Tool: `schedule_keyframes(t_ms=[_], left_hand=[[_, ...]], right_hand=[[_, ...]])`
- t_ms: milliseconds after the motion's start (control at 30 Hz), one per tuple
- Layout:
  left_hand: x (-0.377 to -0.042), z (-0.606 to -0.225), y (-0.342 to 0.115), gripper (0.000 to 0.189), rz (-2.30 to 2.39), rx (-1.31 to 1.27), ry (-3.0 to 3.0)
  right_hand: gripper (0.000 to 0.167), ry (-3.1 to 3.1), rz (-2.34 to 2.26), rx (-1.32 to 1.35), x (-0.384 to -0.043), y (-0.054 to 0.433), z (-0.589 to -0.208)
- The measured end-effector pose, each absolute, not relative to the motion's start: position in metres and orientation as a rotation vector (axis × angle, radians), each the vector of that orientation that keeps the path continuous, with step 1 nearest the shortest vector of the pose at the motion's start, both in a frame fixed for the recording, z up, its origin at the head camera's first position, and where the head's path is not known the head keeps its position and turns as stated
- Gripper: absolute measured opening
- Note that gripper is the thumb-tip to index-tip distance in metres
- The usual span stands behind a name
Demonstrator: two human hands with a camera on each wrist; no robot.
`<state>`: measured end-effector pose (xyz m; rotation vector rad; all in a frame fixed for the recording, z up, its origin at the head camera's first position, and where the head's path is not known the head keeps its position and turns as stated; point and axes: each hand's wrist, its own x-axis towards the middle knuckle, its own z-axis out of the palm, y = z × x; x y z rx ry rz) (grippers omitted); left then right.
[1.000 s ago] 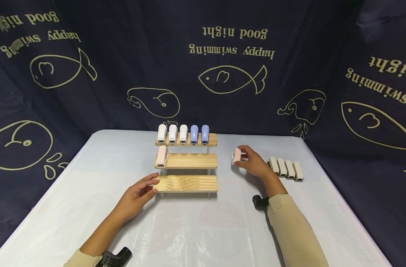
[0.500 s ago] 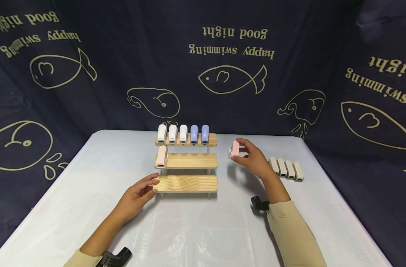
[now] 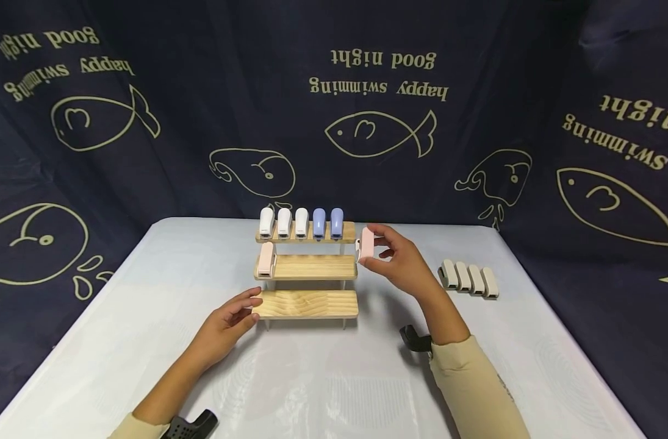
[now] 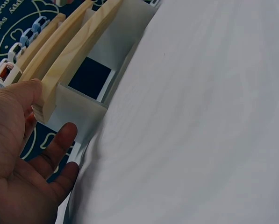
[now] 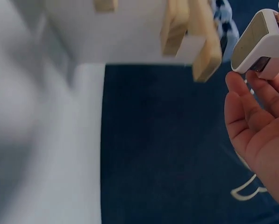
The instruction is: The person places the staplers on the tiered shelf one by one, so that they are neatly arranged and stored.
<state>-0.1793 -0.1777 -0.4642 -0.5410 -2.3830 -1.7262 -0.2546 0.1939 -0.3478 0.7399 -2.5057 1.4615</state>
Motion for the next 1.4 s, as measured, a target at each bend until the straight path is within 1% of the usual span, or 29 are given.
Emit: schedule_keyframes(t_ms=[433,933,1233,1400], left_hand=[[-0.180,-0.463,-0.180,0.030,-1.693,-0.533,-2.403],[-0.179,-0.462,-0.178,0.031,-1.700,-0.535,-2.400],[-0.179,-0.463,-0.178,0.030,-1.698,-0.536,-2.405],[-0.179,-0.463,-0.177,0.030,-1.701,-0.535,-2.404]], right_hand=[[0.064,-2.469,1.434,0.923,-0.247,0.146,-0.351],[0.068,-2.465,1.481,0.996,-0.240,0.088,-0.367],[0.066,-2.463,1.460,0.997,-0.242,0.067,-0.374],[0.068,-2.510,1.355,0.955,-0.243,0.060,-0.379]])
